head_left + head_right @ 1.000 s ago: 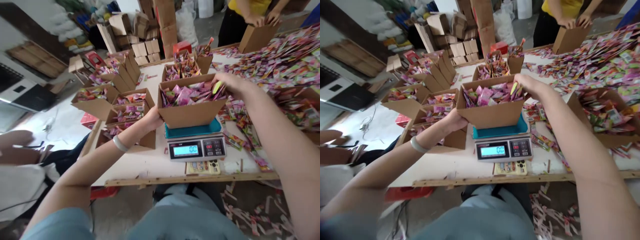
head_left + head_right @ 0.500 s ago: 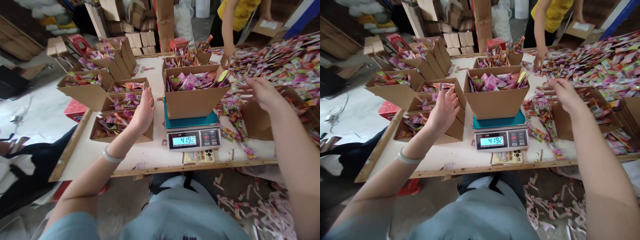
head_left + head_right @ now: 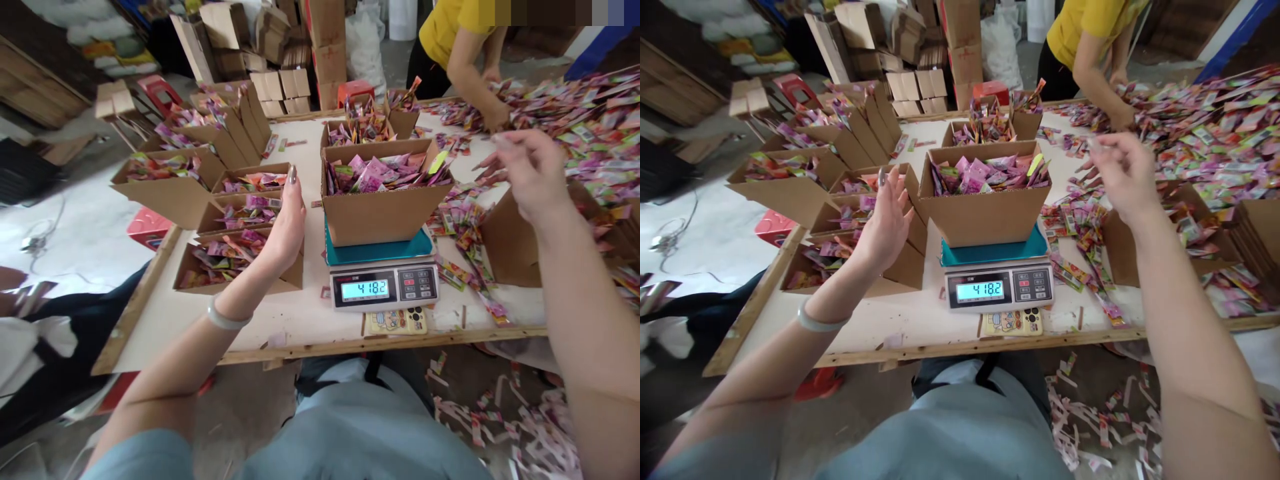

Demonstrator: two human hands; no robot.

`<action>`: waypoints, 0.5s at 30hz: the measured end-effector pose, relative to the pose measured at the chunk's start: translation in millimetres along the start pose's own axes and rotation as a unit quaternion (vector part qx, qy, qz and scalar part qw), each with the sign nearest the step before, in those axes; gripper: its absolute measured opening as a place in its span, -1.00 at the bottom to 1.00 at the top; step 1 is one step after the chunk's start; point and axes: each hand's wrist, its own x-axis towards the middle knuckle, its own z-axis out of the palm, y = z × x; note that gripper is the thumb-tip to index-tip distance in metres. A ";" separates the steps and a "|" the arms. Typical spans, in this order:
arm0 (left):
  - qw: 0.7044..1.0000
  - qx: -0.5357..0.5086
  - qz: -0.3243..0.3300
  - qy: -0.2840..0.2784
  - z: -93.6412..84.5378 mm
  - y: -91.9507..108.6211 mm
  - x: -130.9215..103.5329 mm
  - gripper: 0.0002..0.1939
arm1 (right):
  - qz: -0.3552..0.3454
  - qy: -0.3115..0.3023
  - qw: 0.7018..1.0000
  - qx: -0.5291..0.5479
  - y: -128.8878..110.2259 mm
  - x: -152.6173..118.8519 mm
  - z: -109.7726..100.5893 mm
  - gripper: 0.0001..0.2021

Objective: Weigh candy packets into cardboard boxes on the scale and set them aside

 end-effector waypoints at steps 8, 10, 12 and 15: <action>0.989 0.114 0.096 0.017 20.6 2.1 22.6 -0.09 | -0.299 -0.230 0.855 -0.356 -76.9 12.7 79.0 -0.44; 0.990 0.112 0.087 0.009 23.9 -0.7 25.1 -0.10 | -0.287 -0.295 0.816 -0.406 -85.2 18.1 106.5 -0.38; 0.991 0.102 0.089 0.000 25.6 -3.7 24.7 -0.14 | -0.281 -0.362 0.778 -0.430 -88.5 21.5 127.5 -0.45; 0.990 0.096 0.105 0.003 26.4 -6.5 21.1 -0.19 | -0.293 -0.411 0.753 -0.423 -89.3 25.3 138.5 -0.71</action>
